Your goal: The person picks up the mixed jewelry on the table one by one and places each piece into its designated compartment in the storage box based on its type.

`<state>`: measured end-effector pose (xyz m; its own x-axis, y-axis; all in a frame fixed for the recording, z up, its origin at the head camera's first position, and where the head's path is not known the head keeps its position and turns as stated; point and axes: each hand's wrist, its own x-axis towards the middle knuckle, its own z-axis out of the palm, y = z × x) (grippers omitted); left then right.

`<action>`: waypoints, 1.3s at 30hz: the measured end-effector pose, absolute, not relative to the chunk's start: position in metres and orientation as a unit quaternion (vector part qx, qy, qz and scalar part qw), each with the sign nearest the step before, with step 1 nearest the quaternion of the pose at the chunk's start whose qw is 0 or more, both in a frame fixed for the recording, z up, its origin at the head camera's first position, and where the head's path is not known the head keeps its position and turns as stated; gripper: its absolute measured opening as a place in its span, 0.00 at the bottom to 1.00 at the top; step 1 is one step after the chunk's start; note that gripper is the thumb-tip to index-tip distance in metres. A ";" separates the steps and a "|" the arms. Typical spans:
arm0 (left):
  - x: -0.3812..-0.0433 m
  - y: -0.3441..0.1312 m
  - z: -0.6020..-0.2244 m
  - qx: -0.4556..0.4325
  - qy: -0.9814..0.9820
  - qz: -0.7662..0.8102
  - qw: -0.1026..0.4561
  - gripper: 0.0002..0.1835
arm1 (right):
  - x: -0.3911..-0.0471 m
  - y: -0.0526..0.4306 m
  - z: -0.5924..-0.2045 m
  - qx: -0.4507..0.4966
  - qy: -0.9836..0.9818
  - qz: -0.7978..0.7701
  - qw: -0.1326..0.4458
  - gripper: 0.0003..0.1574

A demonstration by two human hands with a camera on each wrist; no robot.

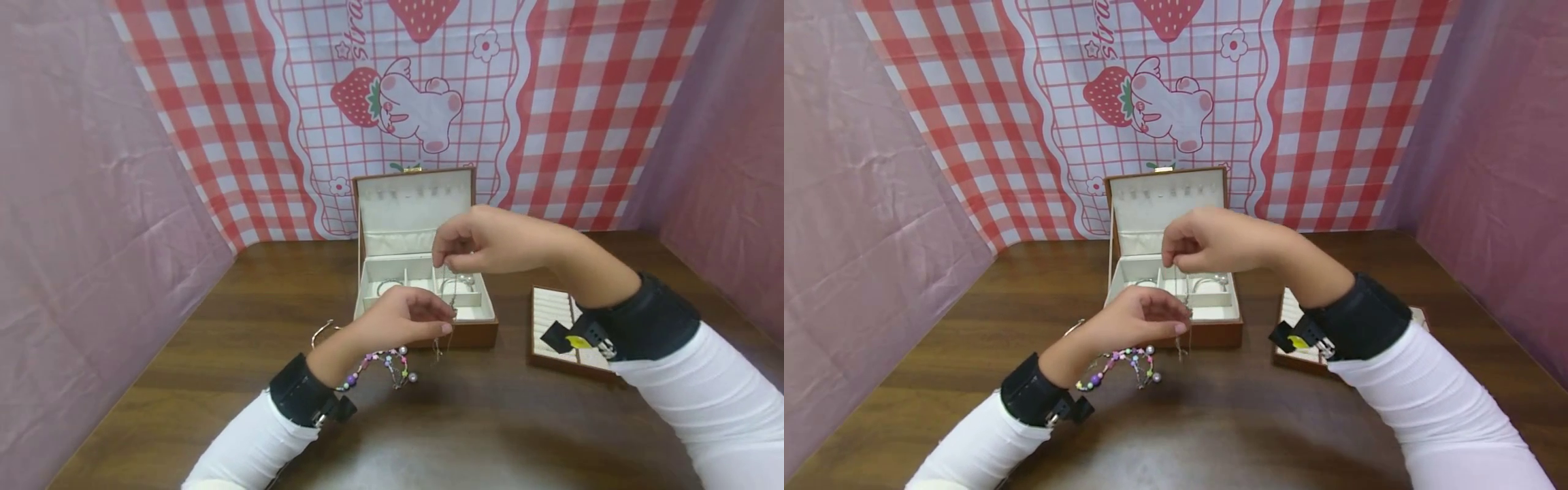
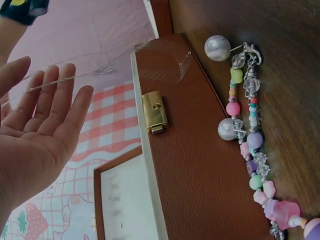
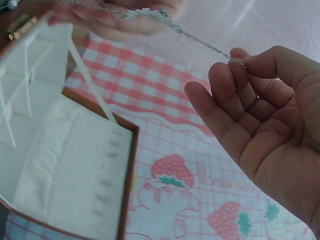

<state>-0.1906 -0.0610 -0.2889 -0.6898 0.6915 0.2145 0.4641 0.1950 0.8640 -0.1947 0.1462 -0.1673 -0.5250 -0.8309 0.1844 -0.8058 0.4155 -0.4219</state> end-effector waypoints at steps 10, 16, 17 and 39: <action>-0.193 -0.076 -0.290 0.382 0.733 0.547 0.135 0.09 | -0.194 0.171 -0.136 -0.477 0.844 -0.240 -0.050 0.08; -0.192 -0.090 -0.277 0.357 0.701 0.602 0.137 0.07 | -0.190 0.194 -0.141 -0.441 0.856 -0.262 -0.061 0.06; -0.192 -0.092 -0.274 0.351 0.700 0.608 0.131 0.07 | -0.191 0.197 -0.145 -0.433 0.859 -0.267 -0.057 0.06; -0.190 -0.058 -0.205 0.359 0.796 0.478 0.089 0.07 | -0.195 0.196 -0.260 -0.426 0.852 -0.296 0.070 0.08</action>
